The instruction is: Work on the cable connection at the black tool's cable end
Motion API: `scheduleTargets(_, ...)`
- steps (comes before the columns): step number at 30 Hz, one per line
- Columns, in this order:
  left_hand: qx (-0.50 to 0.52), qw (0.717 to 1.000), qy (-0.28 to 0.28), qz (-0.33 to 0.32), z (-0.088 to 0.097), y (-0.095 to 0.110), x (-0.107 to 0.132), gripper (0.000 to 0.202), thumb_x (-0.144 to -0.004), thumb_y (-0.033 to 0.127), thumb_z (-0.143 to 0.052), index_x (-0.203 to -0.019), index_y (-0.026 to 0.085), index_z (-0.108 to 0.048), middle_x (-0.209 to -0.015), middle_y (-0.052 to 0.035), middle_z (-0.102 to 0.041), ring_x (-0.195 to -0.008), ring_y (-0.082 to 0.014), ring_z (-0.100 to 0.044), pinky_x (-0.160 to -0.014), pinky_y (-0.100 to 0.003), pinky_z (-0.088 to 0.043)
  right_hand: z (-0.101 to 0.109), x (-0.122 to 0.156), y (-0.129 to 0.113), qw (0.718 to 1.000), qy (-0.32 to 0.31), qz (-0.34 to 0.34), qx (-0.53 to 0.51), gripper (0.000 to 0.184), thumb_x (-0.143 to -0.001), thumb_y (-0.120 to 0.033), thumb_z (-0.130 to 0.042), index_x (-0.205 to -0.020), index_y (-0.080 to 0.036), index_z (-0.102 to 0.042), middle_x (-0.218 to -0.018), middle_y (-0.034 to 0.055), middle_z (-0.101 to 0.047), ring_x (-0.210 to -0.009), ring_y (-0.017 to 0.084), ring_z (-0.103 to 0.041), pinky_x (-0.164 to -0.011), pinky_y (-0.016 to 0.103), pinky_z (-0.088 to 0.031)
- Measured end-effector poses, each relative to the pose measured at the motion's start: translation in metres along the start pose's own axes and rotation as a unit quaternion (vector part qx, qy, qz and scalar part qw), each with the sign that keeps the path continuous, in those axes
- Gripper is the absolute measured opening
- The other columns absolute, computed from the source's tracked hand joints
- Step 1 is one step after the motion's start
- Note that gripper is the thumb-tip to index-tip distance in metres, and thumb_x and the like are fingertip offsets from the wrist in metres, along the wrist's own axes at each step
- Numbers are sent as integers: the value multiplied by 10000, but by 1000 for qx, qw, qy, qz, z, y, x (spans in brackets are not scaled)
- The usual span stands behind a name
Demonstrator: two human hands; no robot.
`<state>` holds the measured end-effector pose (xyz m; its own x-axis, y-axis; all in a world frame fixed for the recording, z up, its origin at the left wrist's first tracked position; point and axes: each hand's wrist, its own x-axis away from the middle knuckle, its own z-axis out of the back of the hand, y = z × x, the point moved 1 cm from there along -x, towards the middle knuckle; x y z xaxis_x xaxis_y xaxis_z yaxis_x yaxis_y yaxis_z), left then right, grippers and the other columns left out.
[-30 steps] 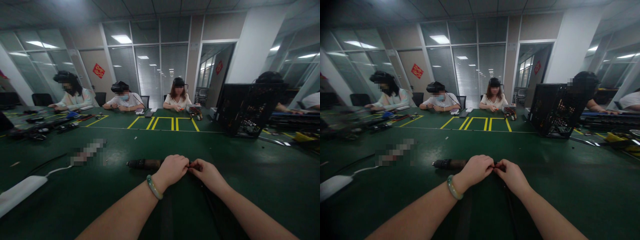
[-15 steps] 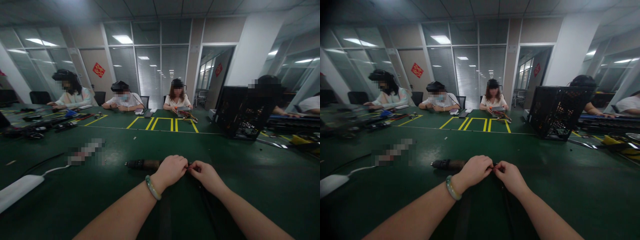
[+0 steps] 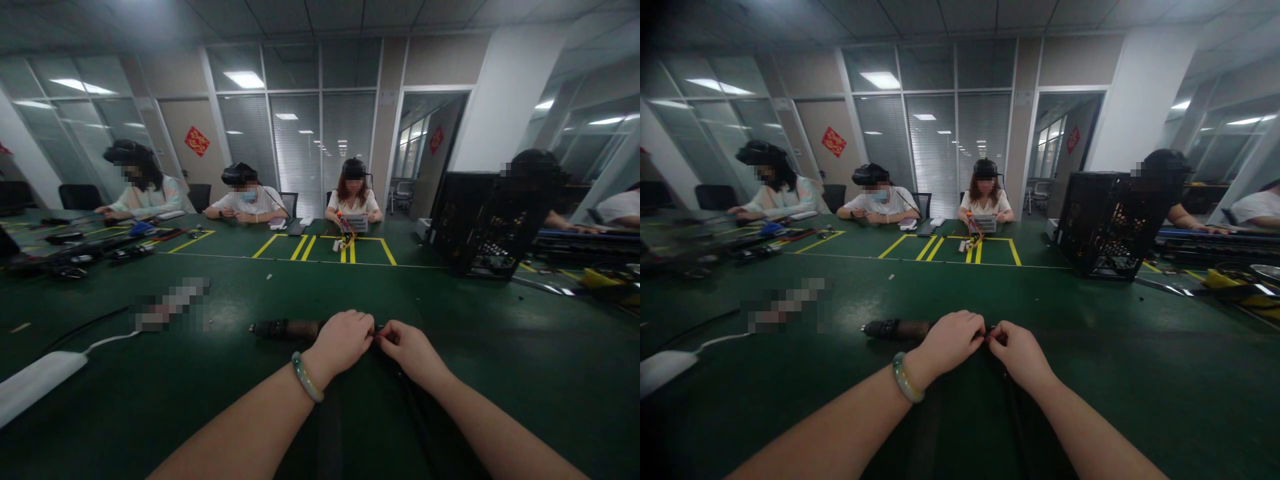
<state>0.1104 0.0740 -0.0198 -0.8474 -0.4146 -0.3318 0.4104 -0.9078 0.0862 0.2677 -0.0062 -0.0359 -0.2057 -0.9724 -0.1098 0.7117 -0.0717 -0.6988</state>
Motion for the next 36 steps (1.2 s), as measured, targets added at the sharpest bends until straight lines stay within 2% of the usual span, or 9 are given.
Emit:
scheduleTargets(8,1,1000,-11,14,9,4,2,177,-844,279,-598,-970,201,-501,-969,-18,-582,-873,-184,-561,-745,-309,-447,4,2,-4,1000,-12,1,-7,126,-835,-308,-565,-819,-208,-640,-781,-7,-686,-693,153,-619,-588,235,-416)
scheduleTargets(13,-15,999,-30,12,12,4,1,93,-892,239,-529,-974,198,-511,-978,-23,-588,-881,-176,-569,-757,-311,-447,4,1,-1,999,-28,-11,-14,147,-849,-331,-562,-855,-214,-651,-827,1,-695,-717,158,-633,-598,237,-433)
scheduleTargets(20,-7,999,-34,-15,12,3,1,93,-895,194,-518,-987,197,-520,-985,-22,-596,-918,-174,-567,-798,-306,-445,5,3,0,999,-41,-14,-29,144,-855,-323,-561,-889,-220,-656,-865,3,-703,-734,160,-640,-611,240,-449)
scheduleTargets(27,-4,1000,-20,13,11,3,2,127,-865,260,-560,-964,198,-510,-970,-27,-585,-881,-188,-568,-761,-313,-451,2,1,2,1000,-18,11,-19,126,-841,-309,-570,-811,-207,-638,-775,-9,-685,-692,152,-622,-594,237,-419)
scheduleTargets(36,-3,1000,-20,0,13,4,2,108,-879,250,-545,-971,202,-513,-972,-19,-591,-882,-179,-567,-764,-304,-449,3,1,2,999,-28,2,-14,140,-847,-327,-567,-854,-212,-648,-808,-5,-693,-690,153,-620,-583,233,-421)
